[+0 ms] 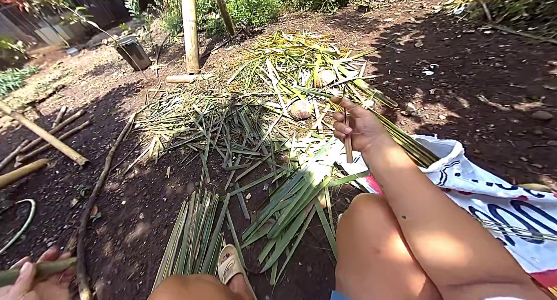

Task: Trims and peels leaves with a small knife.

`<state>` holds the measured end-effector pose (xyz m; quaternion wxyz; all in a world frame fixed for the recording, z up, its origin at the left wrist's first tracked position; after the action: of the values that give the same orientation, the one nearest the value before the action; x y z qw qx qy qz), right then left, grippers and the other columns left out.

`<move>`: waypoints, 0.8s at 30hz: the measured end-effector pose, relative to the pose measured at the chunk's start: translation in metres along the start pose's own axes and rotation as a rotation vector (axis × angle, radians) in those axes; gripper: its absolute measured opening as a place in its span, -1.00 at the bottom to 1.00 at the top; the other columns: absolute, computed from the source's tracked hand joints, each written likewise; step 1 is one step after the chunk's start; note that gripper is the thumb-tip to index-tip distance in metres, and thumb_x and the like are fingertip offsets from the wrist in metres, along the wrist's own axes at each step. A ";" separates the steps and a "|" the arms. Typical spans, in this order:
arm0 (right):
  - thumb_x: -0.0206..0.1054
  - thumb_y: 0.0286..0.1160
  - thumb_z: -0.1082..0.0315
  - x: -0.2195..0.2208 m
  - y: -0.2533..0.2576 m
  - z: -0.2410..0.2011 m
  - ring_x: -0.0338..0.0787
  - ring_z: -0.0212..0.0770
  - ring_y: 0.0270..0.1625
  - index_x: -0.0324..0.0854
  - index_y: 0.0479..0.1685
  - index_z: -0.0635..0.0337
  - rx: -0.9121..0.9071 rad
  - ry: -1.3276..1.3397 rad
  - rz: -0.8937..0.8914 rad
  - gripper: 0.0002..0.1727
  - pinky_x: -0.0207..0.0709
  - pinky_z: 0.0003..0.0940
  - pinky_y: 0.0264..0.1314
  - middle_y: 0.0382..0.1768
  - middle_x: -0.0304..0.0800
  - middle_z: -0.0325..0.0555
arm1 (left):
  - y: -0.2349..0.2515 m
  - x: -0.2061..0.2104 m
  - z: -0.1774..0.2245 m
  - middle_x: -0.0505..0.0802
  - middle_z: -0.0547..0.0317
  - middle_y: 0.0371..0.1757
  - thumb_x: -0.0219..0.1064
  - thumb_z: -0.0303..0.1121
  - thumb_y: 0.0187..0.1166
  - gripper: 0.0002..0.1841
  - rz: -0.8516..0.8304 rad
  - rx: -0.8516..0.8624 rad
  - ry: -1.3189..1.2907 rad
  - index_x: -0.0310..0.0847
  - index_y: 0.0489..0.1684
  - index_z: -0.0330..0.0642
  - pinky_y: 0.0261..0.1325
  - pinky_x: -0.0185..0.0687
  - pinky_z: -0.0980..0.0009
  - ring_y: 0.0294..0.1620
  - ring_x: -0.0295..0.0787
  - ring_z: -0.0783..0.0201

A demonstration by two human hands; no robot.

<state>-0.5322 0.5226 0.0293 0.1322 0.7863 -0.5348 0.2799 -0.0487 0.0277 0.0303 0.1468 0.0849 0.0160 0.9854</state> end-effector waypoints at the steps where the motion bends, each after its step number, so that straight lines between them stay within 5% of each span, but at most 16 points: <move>1: 0.00 0.86 -0.04 0.012 0.000 0.011 0.21 -0.59 -0.82 0.57 0.28 -0.13 0.043 -0.120 -0.013 -0.65 0.18 -0.71 -0.82 -0.54 0.55 -0.39 | -0.009 0.053 0.009 0.93 0.26 -0.10 -0.10 -0.30 0.88 -0.78 -0.074 -0.006 -0.021 0.33 0.34 0.02 -0.34 0.81 0.44 -0.24 0.92 0.33; 5: 0.02 0.89 0.07 0.076 -0.022 0.049 0.24 -0.53 -0.84 0.51 0.47 0.05 0.147 -0.509 -0.216 -0.59 0.20 -0.66 -0.82 -0.28 0.79 -0.17 | -0.089 0.242 0.024 0.91 0.00 -0.06 0.07 -0.47 0.82 -0.84 -0.425 -0.193 -0.053 0.47 0.20 -0.17 -0.27 0.85 0.33 -0.29 0.91 0.20; 9: 0.14 0.83 0.14 0.107 -0.047 0.078 0.33 -0.53 -0.77 0.47 0.52 0.08 0.200 -0.672 -0.445 -0.59 0.25 -0.64 -0.75 -0.17 0.84 -0.21 | -0.145 0.333 -0.015 0.89 -0.09 0.00 0.29 -0.49 0.70 -0.74 -0.689 -0.308 -0.093 0.55 0.27 -0.31 -0.10 0.84 0.29 -0.15 0.91 0.14; 12: 0.28 0.73 0.29 0.104 -0.046 0.081 0.39 -0.50 -0.72 0.60 0.16 0.19 0.199 -0.728 -0.431 -0.79 0.27 -0.64 -0.73 -0.44 0.64 -0.27 | -0.153 0.351 -0.037 0.88 -0.03 0.03 0.33 -0.42 0.69 -0.74 -0.688 -0.299 -0.062 0.63 0.24 -0.29 -0.12 0.69 0.38 -0.08 0.84 0.24; 17: 0.17 0.78 0.36 0.076 -0.027 0.068 0.32 -0.54 -0.79 0.53 -0.11 0.13 0.347 -0.594 -0.370 -0.91 0.28 -0.69 -0.76 -0.66 0.41 -0.36 | -0.124 0.351 -0.024 0.88 0.05 0.08 0.07 -0.37 0.85 -0.75 -0.677 -0.186 -0.155 0.63 0.22 -0.22 -0.20 0.74 0.42 -0.23 0.84 0.29; 21: 0.00 0.91 0.22 0.065 -0.009 0.062 0.30 -0.44 -0.73 0.47 0.30 0.21 0.175 -0.797 -0.064 -0.70 0.32 -0.55 -0.67 -0.57 0.36 -0.30 | -0.111 0.355 -0.030 0.93 0.03 -0.03 0.29 -0.44 0.72 -0.83 -0.660 0.032 -0.031 0.71 0.09 -0.28 -0.15 0.85 0.35 -0.20 0.93 0.23; 24: -0.22 0.95 0.15 0.074 -0.009 0.063 0.47 -0.14 -0.48 0.45 0.38 0.32 0.013 -1.157 -0.052 -0.52 0.47 -0.12 -0.31 -0.43 0.45 -0.03 | -0.114 0.357 -0.043 0.93 0.15 -0.13 0.37 -0.41 0.67 -0.84 -0.620 0.136 0.112 0.71 0.07 -0.24 -0.04 0.87 0.34 -0.18 0.93 0.31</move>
<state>-0.4855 0.4378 0.0222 -0.1797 0.8250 -0.4989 -0.1955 -0.3603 0.2403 0.0396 0.4327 0.0313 0.1150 0.8936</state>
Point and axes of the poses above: each hand's wrist, its own y-axis towards the middle knuckle, its own x-axis out of the palm, z = x × y, the point moved 3 cm from there along y, towards the middle knuckle
